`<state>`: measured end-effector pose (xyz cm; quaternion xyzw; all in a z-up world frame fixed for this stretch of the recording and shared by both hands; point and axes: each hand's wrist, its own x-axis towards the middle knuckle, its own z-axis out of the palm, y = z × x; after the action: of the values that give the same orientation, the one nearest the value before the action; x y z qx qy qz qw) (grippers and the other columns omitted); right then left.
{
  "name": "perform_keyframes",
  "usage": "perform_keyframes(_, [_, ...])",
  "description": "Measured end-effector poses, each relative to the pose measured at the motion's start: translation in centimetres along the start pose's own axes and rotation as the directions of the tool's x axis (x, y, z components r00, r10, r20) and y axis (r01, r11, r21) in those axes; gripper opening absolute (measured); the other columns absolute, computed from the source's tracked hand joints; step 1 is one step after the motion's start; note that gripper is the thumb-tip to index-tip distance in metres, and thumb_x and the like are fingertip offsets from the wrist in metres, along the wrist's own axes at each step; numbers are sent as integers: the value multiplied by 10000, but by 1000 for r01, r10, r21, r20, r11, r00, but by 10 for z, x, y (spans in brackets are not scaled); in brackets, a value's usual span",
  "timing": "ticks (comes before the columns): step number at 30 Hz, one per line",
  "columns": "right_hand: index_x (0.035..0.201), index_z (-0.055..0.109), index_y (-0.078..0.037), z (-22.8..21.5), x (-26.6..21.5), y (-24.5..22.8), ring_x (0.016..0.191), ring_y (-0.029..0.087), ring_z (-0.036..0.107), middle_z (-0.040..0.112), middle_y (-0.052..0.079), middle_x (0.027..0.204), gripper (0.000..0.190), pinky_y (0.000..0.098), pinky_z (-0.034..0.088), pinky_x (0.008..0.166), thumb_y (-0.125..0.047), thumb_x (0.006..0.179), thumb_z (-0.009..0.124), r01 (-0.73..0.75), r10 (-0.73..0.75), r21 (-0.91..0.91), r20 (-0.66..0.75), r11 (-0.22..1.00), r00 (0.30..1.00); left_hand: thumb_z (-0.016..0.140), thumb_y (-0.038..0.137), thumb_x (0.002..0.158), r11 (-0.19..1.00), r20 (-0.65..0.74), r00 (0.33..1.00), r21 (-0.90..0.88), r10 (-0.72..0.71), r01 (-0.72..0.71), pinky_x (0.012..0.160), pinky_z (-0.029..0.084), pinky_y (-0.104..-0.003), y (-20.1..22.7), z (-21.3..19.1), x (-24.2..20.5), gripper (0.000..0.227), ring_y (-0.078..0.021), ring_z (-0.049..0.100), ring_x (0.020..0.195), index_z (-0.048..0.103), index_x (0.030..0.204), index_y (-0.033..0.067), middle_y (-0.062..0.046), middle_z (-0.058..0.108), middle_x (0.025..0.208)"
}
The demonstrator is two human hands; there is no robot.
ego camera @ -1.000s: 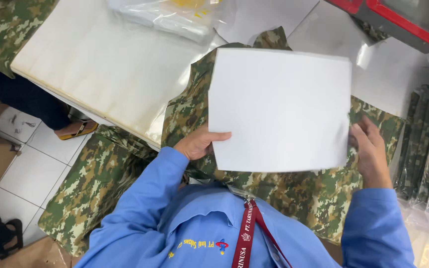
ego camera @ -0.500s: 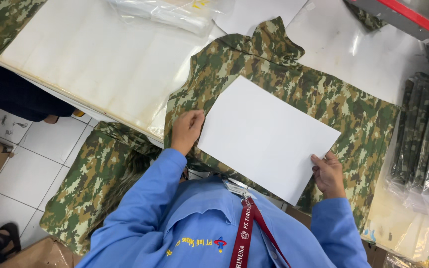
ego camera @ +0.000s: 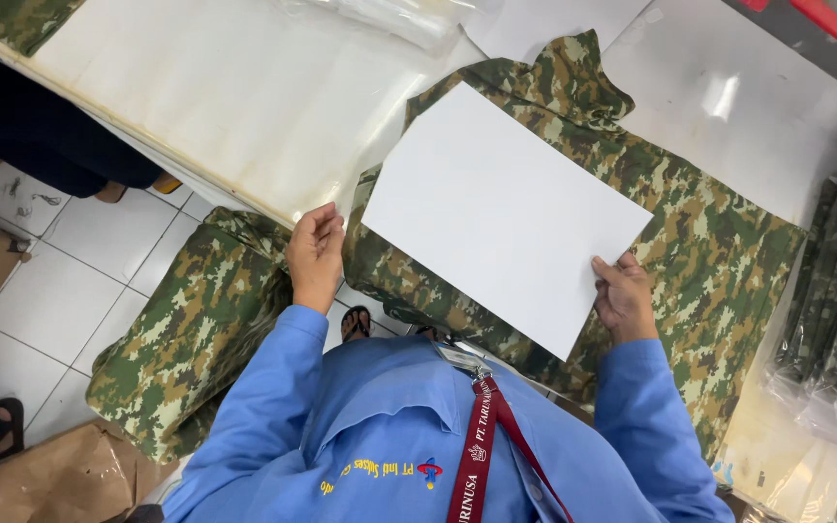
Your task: The person picks up a camouflage-pattern shirt, lays it flat on a table, places a white cardboard insert on it, and folds the shirt around the insert. The person then slides the folded shirt into a clear plastic bag and seals it.
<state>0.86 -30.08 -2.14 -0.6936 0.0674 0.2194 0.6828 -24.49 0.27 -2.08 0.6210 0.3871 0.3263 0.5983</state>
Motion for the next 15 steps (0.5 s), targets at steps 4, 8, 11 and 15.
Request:
perform_keyframes(4, [989, 569, -92, 20, 5, 5, 613, 133, 607, 614, 67, 781, 275, 172, 493, 581, 0, 736, 625, 18, -18, -78, 5, 997, 1000, 524, -78, 773, 998, 12, 999, -49, 39, -38, 790, 496, -320, -16, -2, 1, 403, -285, 540, 985, 418, 1158, -29, -200, 461, 1061])
perform_keyframes(8, [983, 570, -97, 33, -10, -7, 633, 127, 610, 620, 68, 802, 278, 133, 466, 562, 6, 730, 625, 16, -16, -108, 6, 994, 1000, 569, -72, 738, 992, 87, 993, 91, 79, -87, 800, 502, -299, -5, -4, -1, 520, -284, 520, 1003, 360, 1212, -34, -195, 420, 1100])
perform_keyframes(11, [983, 573, -97, 34, -10, -8, 651, 144, 623, 625, 82, 811, 283, 148, 483, 577, 11, 727, 625, 13, -12, -102, 4, 995, 1000, 570, -81, 723, 977, 115, 988, 170, 107, -125, 794, 508, -291, -6, -4, 1, 540, -280, 522, 992, 359, 1217, -22, -180, 410, 1094])
perform_keyframes(15, [977, 571, -99, 21, 5, 5, 671, 179, 630, 629, 85, 826, 277, 220, 523, 622, 11, 729, 629, 2, -3, -107, -10, 994, 1000, 548, -98, 718, 962, 135, 983, 229, 121, -150, 769, 512, -247, -8, -3, 1, 535, -253, 531, 972, 370, 1215, -8, -158, 399, 1089])
